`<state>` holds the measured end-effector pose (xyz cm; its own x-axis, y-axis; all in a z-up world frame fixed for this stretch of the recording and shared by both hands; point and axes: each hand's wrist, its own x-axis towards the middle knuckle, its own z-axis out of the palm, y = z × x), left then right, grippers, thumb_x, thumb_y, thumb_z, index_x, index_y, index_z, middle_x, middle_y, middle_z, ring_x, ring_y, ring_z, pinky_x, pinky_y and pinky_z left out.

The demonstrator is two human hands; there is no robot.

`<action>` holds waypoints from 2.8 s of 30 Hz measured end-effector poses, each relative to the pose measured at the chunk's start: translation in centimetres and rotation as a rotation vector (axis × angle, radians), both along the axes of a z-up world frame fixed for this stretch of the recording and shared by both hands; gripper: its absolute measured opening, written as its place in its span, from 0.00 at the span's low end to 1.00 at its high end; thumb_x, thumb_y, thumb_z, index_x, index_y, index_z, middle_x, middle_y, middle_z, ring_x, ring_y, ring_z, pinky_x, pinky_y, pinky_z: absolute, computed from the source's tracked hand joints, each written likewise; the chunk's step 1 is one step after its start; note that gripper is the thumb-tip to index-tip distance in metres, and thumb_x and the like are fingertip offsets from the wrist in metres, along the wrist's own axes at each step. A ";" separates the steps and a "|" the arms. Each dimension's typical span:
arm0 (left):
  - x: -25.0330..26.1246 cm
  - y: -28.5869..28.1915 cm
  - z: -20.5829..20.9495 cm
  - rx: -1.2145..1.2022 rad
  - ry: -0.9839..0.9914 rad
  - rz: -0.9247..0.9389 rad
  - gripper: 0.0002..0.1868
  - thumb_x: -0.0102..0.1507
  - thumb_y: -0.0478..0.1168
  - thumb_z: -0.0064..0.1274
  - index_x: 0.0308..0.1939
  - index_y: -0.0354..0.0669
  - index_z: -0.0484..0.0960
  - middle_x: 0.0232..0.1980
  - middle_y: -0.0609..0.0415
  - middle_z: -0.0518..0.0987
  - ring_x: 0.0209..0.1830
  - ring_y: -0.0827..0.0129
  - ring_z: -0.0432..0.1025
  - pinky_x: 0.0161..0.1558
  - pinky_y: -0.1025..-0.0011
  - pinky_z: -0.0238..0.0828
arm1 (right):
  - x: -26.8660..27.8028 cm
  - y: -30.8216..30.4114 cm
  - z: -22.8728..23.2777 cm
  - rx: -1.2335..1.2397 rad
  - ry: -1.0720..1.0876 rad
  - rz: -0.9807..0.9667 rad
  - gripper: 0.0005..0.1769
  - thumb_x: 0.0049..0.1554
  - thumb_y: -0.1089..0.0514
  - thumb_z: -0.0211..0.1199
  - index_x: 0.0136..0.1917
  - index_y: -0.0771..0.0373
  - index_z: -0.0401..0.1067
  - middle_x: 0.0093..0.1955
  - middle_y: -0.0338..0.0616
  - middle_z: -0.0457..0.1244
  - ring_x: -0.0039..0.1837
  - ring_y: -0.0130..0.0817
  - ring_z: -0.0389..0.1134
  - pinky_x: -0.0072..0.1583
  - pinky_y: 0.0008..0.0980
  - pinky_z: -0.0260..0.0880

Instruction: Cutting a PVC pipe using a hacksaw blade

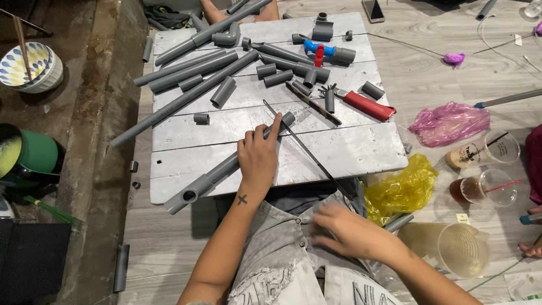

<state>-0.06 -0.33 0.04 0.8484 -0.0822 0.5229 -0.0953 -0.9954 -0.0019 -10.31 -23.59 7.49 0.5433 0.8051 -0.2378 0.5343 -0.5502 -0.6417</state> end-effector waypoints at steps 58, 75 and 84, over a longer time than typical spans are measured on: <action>0.3 0.2 -1.3 -0.125 -0.027 -0.015 0.19 0.65 0.46 0.58 0.59 0.50 0.81 0.49 0.59 0.80 0.46 0.64 0.73 0.43 0.66 0.68 | 3.7 0.6 -4.0 -0.268 -0.445 -0.525 0.43 0.59 0.63 0.43 0.85 0.41 0.43 0.44 0.51 0.67 0.39 0.62 0.71 0.41 0.58 0.72; 0.0 0.2 0.8 -0.149 0.003 -0.051 0.18 0.66 0.47 0.57 0.58 0.47 0.80 0.48 0.57 0.79 0.46 0.64 0.74 0.48 0.63 0.64 | 4.1 0.4 -6.5 -0.051 -0.830 -0.530 0.30 0.63 0.55 0.51 0.78 0.39 0.63 0.32 0.35 0.63 0.32 0.40 0.69 0.35 0.37 0.71; 0.3 0.2 0.0 -0.178 0.006 -0.002 0.15 0.66 0.46 0.54 0.55 0.47 0.81 0.41 0.57 0.72 0.41 0.62 0.70 0.44 0.63 0.58 | 0.7 -2.7 -7.7 -0.116 -0.671 -0.550 0.32 0.64 0.55 0.49 0.79 0.36 0.59 0.37 0.31 0.68 0.36 0.42 0.72 0.37 0.38 0.72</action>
<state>0.29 -0.10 0.00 0.8514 0.0095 0.5245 -0.0972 -0.9797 0.1754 -9.63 -26.25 -0.22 0.9023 0.3780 0.2073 0.4185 -0.8834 -0.2108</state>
